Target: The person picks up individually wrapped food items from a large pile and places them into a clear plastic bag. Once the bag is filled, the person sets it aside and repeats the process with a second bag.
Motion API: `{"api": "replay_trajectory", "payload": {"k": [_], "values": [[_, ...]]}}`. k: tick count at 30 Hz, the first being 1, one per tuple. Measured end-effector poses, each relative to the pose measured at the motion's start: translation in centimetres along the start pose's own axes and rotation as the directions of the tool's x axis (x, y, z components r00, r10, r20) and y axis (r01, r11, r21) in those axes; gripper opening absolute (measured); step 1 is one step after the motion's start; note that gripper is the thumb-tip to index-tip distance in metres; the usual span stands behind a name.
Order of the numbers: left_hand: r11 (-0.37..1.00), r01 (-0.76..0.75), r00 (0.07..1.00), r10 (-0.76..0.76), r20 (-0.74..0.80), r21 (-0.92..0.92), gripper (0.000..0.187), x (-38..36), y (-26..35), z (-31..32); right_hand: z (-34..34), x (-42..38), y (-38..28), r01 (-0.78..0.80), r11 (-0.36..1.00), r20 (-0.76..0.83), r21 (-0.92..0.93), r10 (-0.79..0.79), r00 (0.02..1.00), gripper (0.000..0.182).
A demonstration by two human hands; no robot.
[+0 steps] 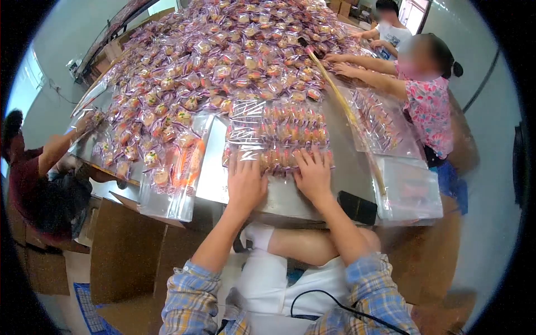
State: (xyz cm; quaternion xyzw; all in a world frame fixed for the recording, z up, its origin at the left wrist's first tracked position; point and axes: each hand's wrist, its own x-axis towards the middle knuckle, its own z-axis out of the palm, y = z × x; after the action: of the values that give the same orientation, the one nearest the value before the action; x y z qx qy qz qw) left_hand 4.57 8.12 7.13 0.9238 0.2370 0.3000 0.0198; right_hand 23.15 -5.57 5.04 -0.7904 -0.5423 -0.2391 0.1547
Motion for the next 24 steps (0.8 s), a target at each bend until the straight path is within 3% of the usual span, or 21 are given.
{"api": "replay_trajectory", "payload": {"k": [2, 4, 6, 8, 12, 23, 24], "values": [[0.995, 0.029, 0.999, -0.033, 0.036, 0.094, 0.067, -0.8, -1.0, -0.8, -0.7, -0.1, -0.7, -0.016, 1.000, 0.047, 0.016, 0.015, 0.999, 0.058], [0.993, -0.001, 0.999, -0.002, 0.032, 0.115, 0.052, -0.9, -1.5, -0.8, -2.3, 0.8, -2.1, -0.003, 1.000, 0.020, 0.016, 0.002, 1.000, 0.063], [0.995, -0.011, 0.998, 0.006, 0.055, 0.096, 0.046, -1.1, -2.3, 0.6, -1.9, 1.5, -3.6, 0.057, 0.983, 0.053, 0.174, -0.067, 0.996, 0.061], [0.995, -0.046, 0.996, 0.053, -0.074, 0.086, 0.040, -1.2, -2.3, 1.1, -1.5, 2.0, -5.1, 0.094, 0.940, 0.079, 0.328, -0.127, 0.989, 0.060], [0.997, -0.053, 0.992, 0.058, -0.115, 0.047, 0.040, -1.3, -2.6, 0.9, 1.1, 3.0, -6.6, 0.192, 0.952, -0.025, 0.238, -0.192, 0.981, 0.048], [1.000, -0.014, 0.985, 0.012, -0.173, -0.007, 0.023, -1.1, -3.1, 1.9, 2.4, 3.0, -7.7, 0.097, 0.978, -0.057, 0.184, -0.088, 0.995, 0.042], [0.999, -0.030, 0.984, 0.026, -0.177, -0.016, 0.028, -1.1, -3.2, 2.0, 2.6, 3.1, -7.9, 0.087, 0.979, -0.069, 0.184, -0.076, 0.995, 0.041]]}}
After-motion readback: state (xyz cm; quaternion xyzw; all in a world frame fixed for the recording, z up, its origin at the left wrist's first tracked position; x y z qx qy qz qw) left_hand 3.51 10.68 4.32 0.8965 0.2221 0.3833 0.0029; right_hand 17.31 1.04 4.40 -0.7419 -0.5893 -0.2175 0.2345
